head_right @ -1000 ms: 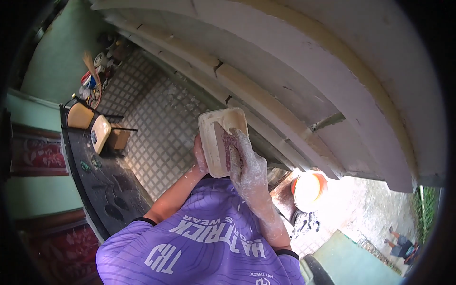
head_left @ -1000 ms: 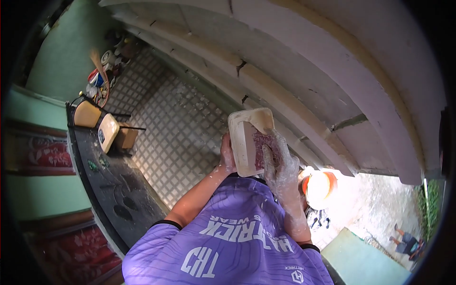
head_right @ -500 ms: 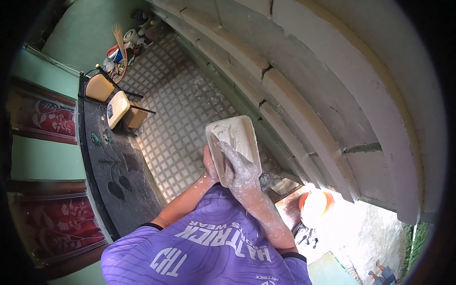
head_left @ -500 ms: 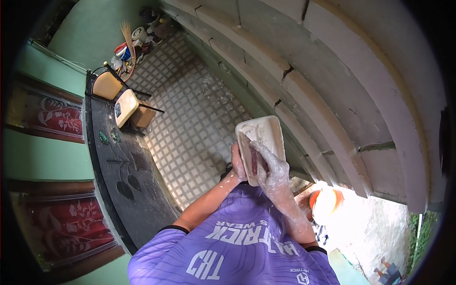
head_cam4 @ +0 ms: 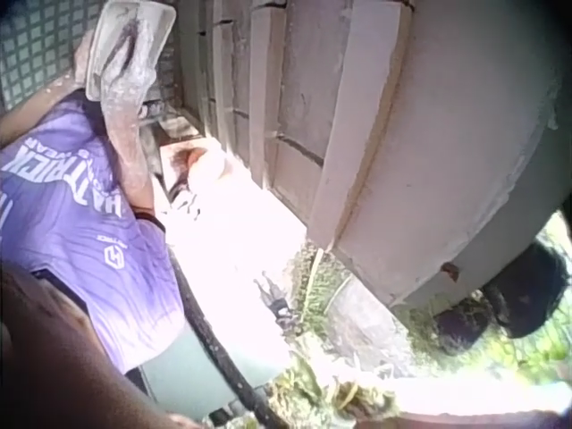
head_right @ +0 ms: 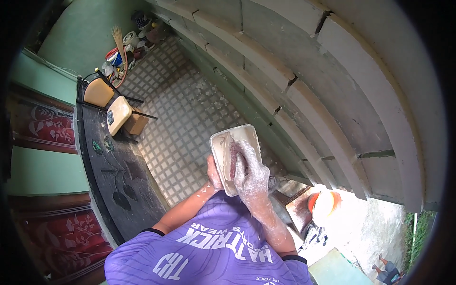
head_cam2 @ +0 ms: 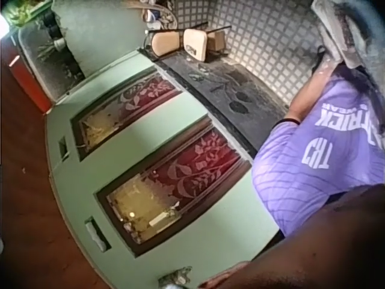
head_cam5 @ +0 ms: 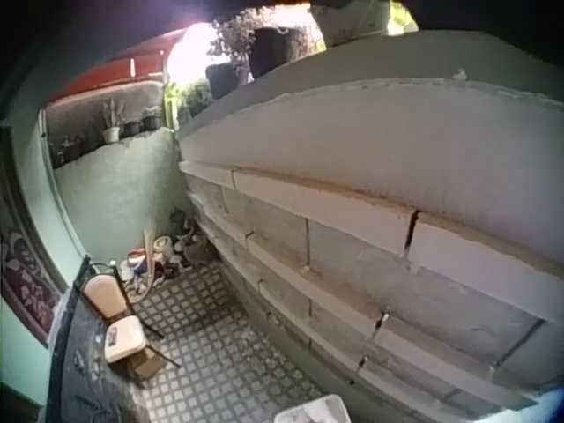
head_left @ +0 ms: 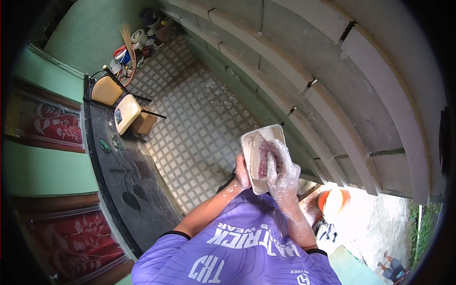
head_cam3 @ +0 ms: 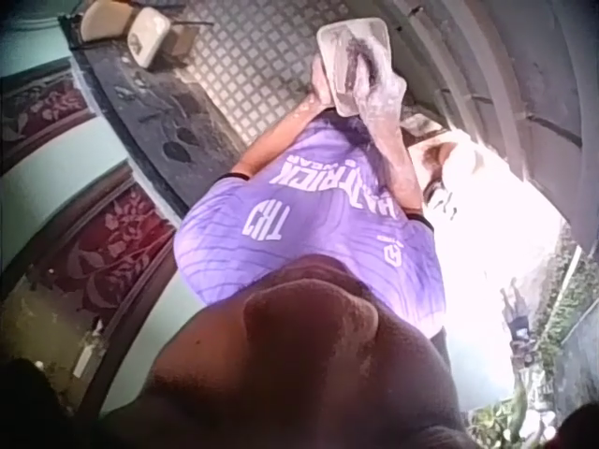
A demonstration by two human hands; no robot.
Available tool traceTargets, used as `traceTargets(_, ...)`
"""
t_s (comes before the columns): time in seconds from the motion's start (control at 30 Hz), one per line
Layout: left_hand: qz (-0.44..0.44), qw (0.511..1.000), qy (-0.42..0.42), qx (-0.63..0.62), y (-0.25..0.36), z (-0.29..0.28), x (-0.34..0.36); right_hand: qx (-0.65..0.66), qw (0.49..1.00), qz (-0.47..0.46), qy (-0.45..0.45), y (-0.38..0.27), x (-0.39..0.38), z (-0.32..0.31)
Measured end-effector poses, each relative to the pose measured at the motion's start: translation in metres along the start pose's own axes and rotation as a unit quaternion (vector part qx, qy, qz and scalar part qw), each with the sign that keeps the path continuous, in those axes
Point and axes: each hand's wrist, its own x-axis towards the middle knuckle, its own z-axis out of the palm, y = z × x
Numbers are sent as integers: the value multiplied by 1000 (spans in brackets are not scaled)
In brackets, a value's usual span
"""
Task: The recorder is applying a white plaster or putty substance to fill cracks and smooth out a wall using a hand trowel.
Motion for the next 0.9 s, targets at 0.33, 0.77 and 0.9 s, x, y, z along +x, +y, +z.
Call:
traceTargets(0.33,-42,995,77,-37,34,-6,-5,183,979,88,-31,12,0,15)
traceTargets(0.77,-101,961,228,118,51,-41,-7,441,857,157,216,40,-39,-79)
traceTargets(0.9,-101,959,218,151,49,-29,1,409,844,129,322,61,-70,-119)
